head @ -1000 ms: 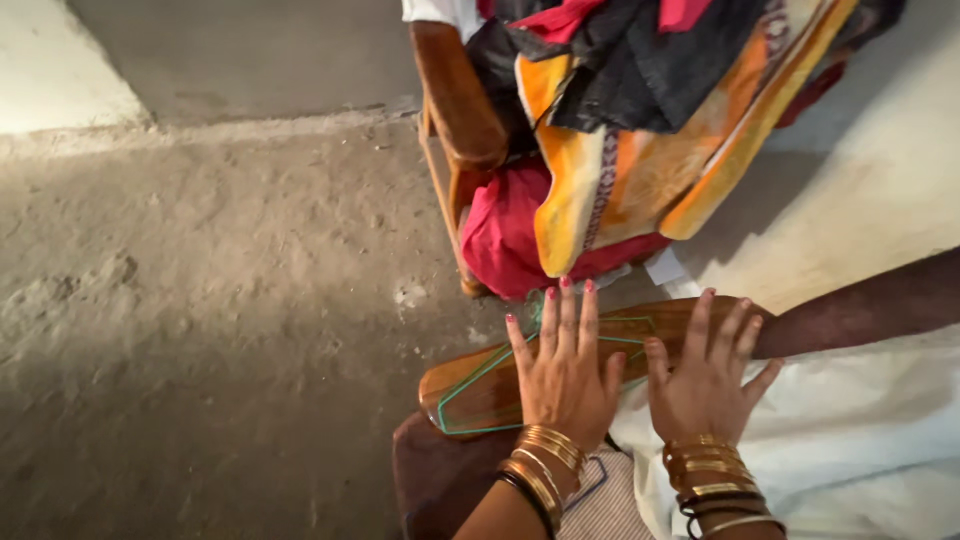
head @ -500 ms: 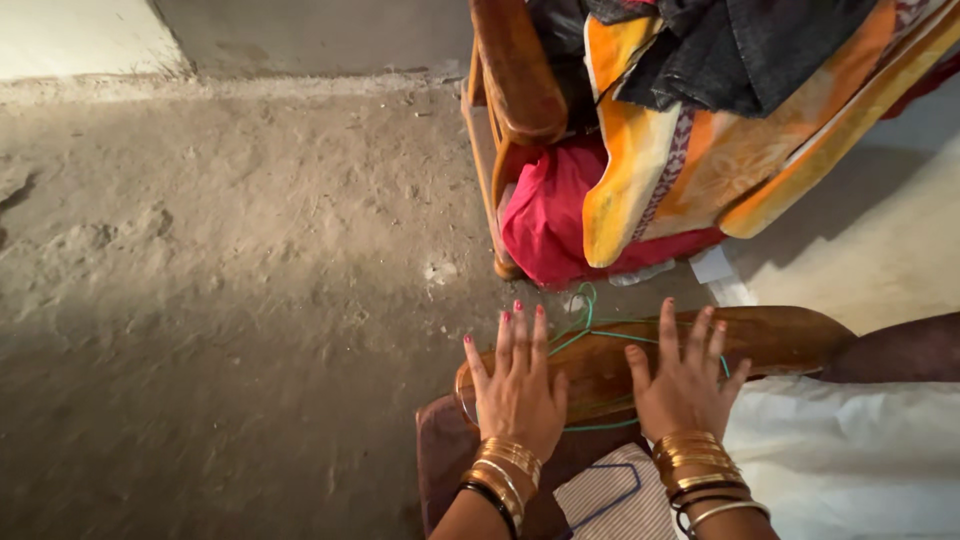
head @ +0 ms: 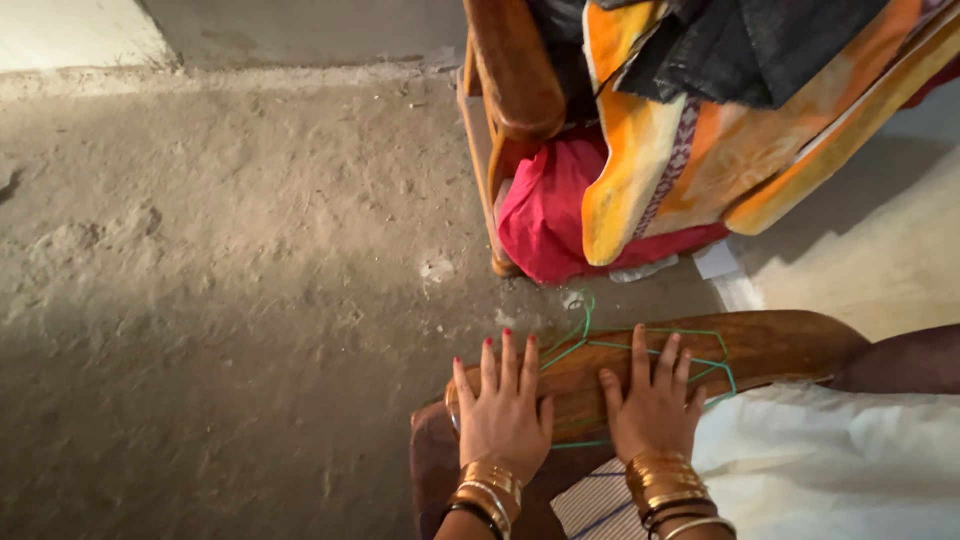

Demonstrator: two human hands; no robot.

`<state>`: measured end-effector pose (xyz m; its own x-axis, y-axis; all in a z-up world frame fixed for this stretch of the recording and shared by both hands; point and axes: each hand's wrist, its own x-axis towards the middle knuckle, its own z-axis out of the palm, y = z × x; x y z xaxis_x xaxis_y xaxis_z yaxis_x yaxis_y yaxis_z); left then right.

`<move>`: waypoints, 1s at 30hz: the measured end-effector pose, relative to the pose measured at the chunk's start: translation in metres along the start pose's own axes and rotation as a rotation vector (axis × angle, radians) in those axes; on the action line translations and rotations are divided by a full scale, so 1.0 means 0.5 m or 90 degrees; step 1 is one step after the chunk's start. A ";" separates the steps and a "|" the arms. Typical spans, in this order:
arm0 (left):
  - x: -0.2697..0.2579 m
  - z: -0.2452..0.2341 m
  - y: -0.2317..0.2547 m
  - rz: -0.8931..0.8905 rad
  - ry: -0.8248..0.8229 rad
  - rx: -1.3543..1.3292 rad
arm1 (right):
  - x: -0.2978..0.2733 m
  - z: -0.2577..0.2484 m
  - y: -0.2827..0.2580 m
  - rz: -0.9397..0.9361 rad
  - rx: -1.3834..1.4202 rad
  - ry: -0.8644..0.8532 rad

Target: The person smooths a white shirt on a chair, then picks up a green plastic hanger and places it inside the shirt. They adjust the collar and shoulders to fit the hanger properly, then lift the shirt on the hanger and continue adjusting the collar and front placket.

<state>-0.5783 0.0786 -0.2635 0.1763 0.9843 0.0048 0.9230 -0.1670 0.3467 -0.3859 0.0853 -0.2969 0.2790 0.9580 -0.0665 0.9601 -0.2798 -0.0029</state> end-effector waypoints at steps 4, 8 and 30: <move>0.000 0.004 -0.002 -0.002 -0.004 -0.002 | 0.002 -0.003 -0.002 0.005 -0.008 -0.015; 0.004 0.001 -0.001 -0.005 0.026 0.003 | 0.003 -0.007 -0.005 0.008 0.002 -0.005; 0.124 0.015 0.012 -0.260 0.007 -0.266 | 0.007 -0.004 0.003 0.003 0.138 0.003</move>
<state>-0.5594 0.1380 -0.2682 -0.1708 0.9651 -0.1985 0.7021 0.2606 0.6627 -0.3834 0.0883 -0.2950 0.2841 0.9567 -0.0624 0.9318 -0.2909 -0.2170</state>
